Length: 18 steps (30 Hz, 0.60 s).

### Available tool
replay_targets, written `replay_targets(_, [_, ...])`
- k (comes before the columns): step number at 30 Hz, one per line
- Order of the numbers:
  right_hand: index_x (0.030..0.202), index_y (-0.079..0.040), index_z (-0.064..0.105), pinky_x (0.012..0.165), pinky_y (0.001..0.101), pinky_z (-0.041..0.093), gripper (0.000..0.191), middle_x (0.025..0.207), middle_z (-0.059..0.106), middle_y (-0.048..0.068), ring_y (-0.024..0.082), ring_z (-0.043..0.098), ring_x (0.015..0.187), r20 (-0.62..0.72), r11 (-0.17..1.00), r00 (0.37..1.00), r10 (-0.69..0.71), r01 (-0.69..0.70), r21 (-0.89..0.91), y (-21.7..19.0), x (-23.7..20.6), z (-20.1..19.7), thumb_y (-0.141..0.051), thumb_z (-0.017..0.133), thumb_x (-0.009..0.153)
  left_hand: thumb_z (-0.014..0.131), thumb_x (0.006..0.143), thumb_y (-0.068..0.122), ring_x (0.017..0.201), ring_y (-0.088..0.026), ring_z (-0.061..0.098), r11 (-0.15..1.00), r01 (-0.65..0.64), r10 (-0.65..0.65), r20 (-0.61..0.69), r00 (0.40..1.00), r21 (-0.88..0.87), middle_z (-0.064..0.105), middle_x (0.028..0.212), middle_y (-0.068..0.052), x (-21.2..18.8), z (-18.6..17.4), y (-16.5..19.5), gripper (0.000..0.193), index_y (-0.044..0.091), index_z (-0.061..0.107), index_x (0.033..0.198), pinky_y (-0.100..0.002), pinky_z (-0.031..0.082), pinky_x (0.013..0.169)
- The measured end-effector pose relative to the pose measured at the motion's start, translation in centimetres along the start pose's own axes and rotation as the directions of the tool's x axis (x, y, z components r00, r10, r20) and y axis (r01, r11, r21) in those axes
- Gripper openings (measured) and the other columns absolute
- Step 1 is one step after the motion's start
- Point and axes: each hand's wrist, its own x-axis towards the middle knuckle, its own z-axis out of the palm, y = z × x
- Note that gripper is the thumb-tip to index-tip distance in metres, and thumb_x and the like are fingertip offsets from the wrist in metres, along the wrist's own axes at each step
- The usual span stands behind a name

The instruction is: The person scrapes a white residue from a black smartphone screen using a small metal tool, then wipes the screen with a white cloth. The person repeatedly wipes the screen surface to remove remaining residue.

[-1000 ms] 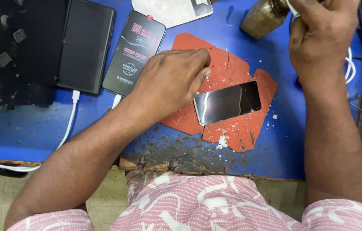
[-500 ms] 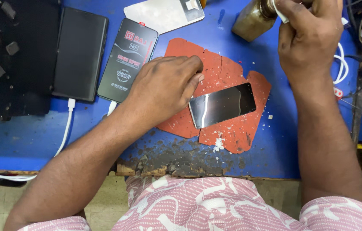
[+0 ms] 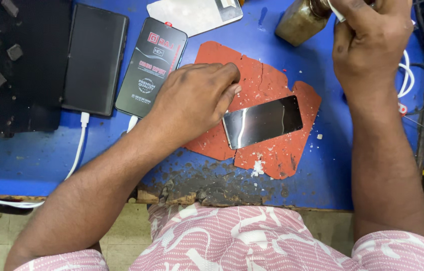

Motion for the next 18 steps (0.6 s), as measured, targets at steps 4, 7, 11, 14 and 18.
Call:
replay_targets(4, [0.125,-0.004,0.071,0.090,0.0391,0.050,0.052,0.114,0.062,0.015,0.032,0.062,0.107,0.011,1.000,1.000,0.013,-0.013,-0.024,0.17,-0.10,-0.08,0.021,0.057,0.082,0.064,0.101,0.019,0.089,-0.036,0.068,1.000,-0.008,0.008,-0.006,1.000,-0.004,0.068,0.089,-0.013,0.03,0.00,0.08,0.014,0.005,0.061,0.103,-0.050,0.052,0.080])
replay_targets(7, [0.125,-0.004,0.071,0.090,0.0388,0.050,0.052,0.114,0.062,0.015,0.033,0.062,0.107,0.000,0.998,1.000,-0.010,0.010,-0.062,0.35,-0.24,-0.09,0.020,0.058,0.081,0.064,0.100,0.019,0.089,-0.036,0.068,1.000,-0.006,0.006,-0.011,1.000,-0.004,0.068,0.089,-0.013,-0.01,-0.05,0.12,0.014,0.005,0.061,0.102,-0.050,0.051,0.079])
replay_targets(11, [0.128,-0.004,0.071,0.090,0.0384,0.050,0.054,0.115,0.062,0.015,0.032,0.063,0.107,0.018,0.999,1.000,0.022,-0.022,-0.031,0.54,-0.40,-0.06,0.020,0.056,0.082,0.064,0.100,0.019,0.089,-0.036,0.068,1.000,0.001,-0.001,-0.005,1.000,-0.009,0.068,0.088,-0.013,-0.01,-0.06,0.16,0.014,0.005,0.062,0.102,-0.050,0.051,0.079])
replay_targets(14, [0.128,-0.004,0.071,0.091,0.0379,0.050,0.053,0.117,0.062,0.015,0.031,0.061,0.106,0.029,1.000,0.999,0.025,-0.025,-0.013,0.59,-0.46,-0.07,0.021,0.055,0.083,0.064,0.100,0.018,0.090,-0.036,0.068,1.000,0.001,-0.001,-0.004,1.000,-0.006,0.068,0.089,-0.013,0.05,-0.05,0.18,0.014,0.005,0.062,0.102,-0.050,0.051,0.079])
replay_targets(18, [0.126,-0.003,0.072,0.088,0.0382,0.050,0.053,0.113,0.061,0.016,0.031,0.062,0.104,0.024,0.999,1.000,0.013,-0.013,-0.034,0.56,-0.42,-0.16,0.021,0.056,0.081,0.064,0.100,0.019,0.089,-0.036,0.068,1.000,0.006,-0.006,-0.002,1.000,0.000,0.068,0.088,-0.013,0.10,-0.08,0.20,0.014,0.005,0.062,0.102,-0.050,0.052,0.080])
